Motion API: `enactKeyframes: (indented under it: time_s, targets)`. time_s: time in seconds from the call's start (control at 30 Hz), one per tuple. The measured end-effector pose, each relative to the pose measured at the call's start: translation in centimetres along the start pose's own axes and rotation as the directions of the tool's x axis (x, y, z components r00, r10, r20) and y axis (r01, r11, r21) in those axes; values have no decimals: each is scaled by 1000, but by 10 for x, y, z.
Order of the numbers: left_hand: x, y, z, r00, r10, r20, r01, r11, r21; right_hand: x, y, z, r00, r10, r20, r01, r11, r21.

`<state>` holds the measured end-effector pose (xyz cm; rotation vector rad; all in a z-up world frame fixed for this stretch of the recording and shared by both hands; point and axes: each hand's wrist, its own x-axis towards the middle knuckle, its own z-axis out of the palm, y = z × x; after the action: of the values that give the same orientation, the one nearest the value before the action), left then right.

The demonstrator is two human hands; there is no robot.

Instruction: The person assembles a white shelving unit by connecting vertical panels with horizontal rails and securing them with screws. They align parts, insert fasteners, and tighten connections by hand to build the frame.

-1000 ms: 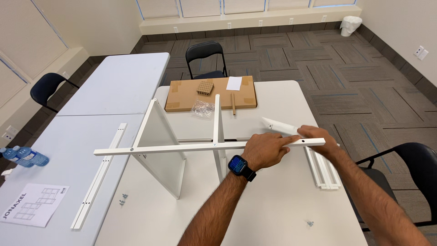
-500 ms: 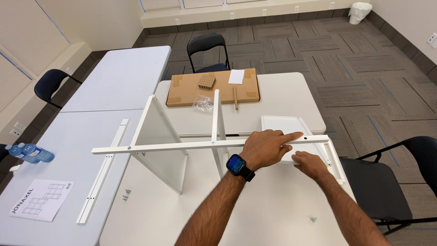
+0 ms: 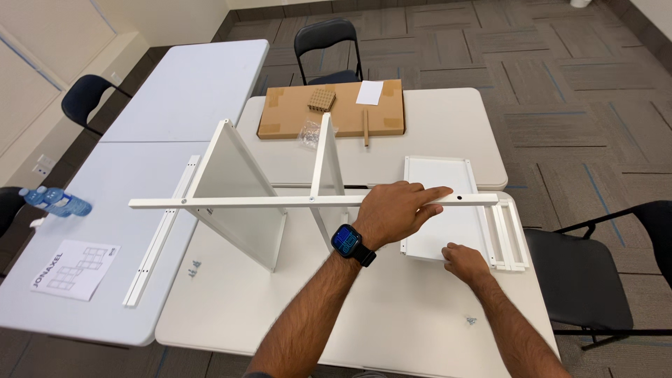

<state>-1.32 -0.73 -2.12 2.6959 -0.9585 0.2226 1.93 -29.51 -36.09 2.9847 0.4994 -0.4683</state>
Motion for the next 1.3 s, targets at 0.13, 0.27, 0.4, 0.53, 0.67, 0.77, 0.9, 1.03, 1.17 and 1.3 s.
enactKeyframes:
  time_s: [0.13,0.27,0.4,0.53,0.67,0.77,0.9,1.03,1.17,1.3]
  targets:
    - [-2,5,-2,998,-13,-69,13,1000,-3,-4,-1,10,999,-2,45,3,1000,-4]
    - [-1,3,11,991,-20,-135,25,999,33,-1,4,27,998,-16,56,17,1000,-15]
    - [0,4,14,979,-16,-205,27,998,48,-7,4,32,999,-8,45,9,1000,-30]
    - [0,7,11,982,-19,-189,26,999,38,-12,1,35,998,13,65,-13,1000,-2]
    - [1,9,9,984,-24,-179,31,999,35,-11,3,44,997,18,74,-18,1000,4]
    - [1,10,6,982,-34,-186,41,999,35,-4,7,60,996,13,83,-14,1000,4]
    - [1,11,5,985,-35,-168,41,999,32,4,10,77,994,-2,113,-2,1000,29]
    - [0,13,5,983,-40,-181,47,998,36,12,11,85,992,-8,129,8,1000,4]
    - [0,12,7,980,-55,-192,66,997,51,17,15,85,990,-14,139,12,1000,16]
    - [-1,11,8,982,-59,-179,68,997,42,23,20,79,987,-2,160,1,1000,10]
